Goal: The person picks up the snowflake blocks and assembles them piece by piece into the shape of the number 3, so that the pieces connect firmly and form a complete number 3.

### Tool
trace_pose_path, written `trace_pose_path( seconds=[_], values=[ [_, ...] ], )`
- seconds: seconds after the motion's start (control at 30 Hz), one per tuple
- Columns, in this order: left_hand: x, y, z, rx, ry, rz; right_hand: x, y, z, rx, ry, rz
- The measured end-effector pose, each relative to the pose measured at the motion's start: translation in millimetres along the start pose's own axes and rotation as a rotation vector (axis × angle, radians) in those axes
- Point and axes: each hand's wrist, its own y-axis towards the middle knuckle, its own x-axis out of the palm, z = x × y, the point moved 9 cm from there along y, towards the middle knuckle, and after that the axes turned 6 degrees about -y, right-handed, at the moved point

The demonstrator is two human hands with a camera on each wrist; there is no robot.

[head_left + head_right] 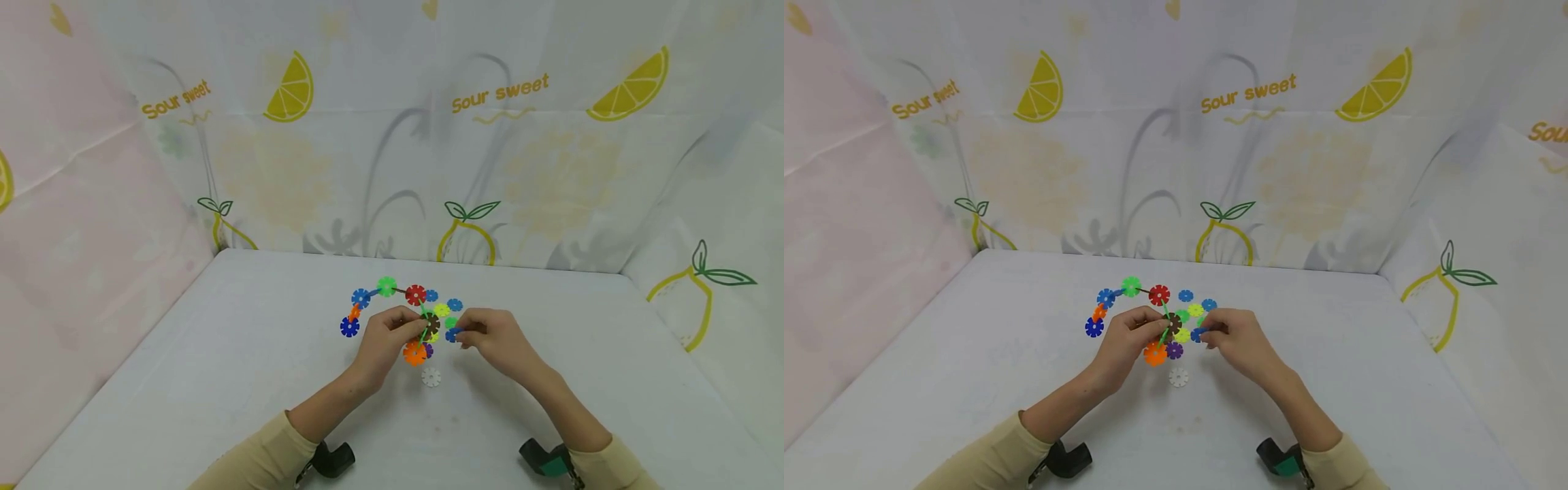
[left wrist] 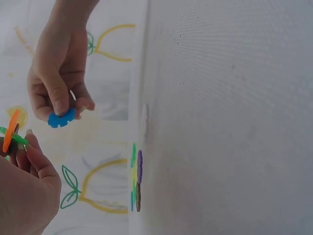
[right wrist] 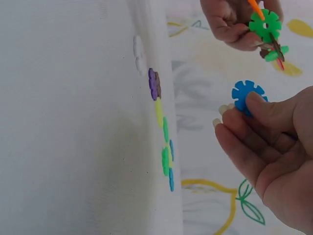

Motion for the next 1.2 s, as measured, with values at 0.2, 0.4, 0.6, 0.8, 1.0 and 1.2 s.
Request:
trace_pose_path(
  seconds=[0.2, 0.4, 0.6, 0.8, 1.0, 1.2],
  values=[
    [1.0, 0.3, -1.4, -0.007, -0.005, -0.006, -11.2, -1.1, -9.4, -0.069, 0.048, 0.078],
    [2.2, 0.1, -2.0, -0.014, -0.006, -0.016, -18.5, -3.9, -18.5, -0.106, 0.087, 0.131],
    [4.8, -1.2, -2.3, -0.02, -0.002, -0.043, -22.6, -7.5, -29.4, -0.171, 0.107, 0.175],
    [9.5, -2.3, -1.7, -0.005, -0.016, -0.087, -25.2, -11.4, -39.5, -0.285, 0.092, 0.229],
    [12.3, -3.7, -1.0, -0.007, -0.027, -0.117, -28.3, -16.9, -51.3, -0.402, 0.044, 0.286],
    [13.6, -5.8, 2.2, -0.001, -0.028, -0.123, -28.3, -20.0, -58.2, -0.446, 0.027, 0.312]
  ],
)
